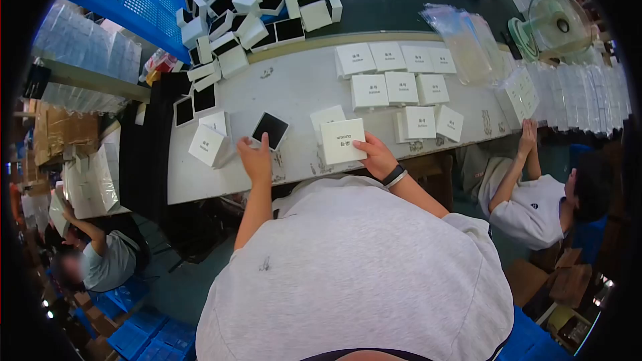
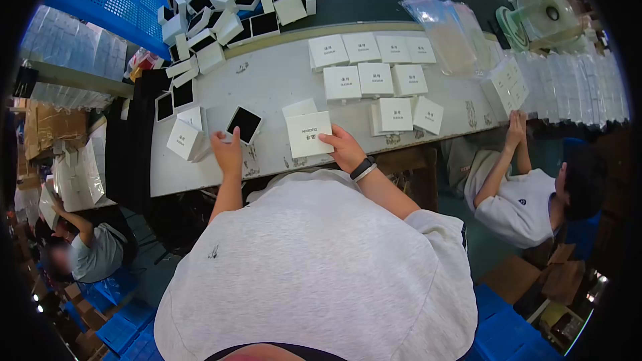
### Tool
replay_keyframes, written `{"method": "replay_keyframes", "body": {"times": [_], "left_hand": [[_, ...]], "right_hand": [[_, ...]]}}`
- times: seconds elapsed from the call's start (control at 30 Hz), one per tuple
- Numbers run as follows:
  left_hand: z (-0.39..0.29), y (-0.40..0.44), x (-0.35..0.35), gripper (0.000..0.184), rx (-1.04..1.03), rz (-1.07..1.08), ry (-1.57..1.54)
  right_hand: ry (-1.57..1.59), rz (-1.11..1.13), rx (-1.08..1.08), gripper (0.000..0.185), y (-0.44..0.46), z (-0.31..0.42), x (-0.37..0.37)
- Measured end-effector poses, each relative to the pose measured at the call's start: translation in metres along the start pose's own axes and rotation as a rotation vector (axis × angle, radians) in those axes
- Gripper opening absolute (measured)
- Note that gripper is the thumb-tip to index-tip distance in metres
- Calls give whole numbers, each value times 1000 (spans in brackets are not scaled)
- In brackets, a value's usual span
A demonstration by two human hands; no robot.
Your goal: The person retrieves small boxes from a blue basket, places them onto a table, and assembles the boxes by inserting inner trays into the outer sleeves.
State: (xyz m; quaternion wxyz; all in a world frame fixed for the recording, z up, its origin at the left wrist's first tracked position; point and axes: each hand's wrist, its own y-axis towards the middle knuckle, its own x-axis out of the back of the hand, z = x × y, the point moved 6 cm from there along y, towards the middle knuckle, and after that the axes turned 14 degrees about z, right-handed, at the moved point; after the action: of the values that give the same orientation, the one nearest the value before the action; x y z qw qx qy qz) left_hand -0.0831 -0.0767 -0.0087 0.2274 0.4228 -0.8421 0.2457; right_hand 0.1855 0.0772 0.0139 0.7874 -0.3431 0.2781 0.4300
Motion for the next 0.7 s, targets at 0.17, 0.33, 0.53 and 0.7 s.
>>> {"method": "replay_keyframes", "body": {"times": [0.17, 0.33, 0.53, 0.7], "left_hand": [[72, 20, -60, 29, 305, -220, -188], [-11, 5, -36, 18, -54, 130, -373], [-134, -59, -22, 14, -322, 576, -161], [-147, -65, -6, 16, -301, 536, -317]], "right_hand": [[-128, -99, 80, 43, -10, 61, 25], [-235, -217, 135, 42, -13, 99, 30], [-524, 29, 136, 43, 6, 78, -20], [-483, 70, 134, 46, 0, 80, -30]]}}
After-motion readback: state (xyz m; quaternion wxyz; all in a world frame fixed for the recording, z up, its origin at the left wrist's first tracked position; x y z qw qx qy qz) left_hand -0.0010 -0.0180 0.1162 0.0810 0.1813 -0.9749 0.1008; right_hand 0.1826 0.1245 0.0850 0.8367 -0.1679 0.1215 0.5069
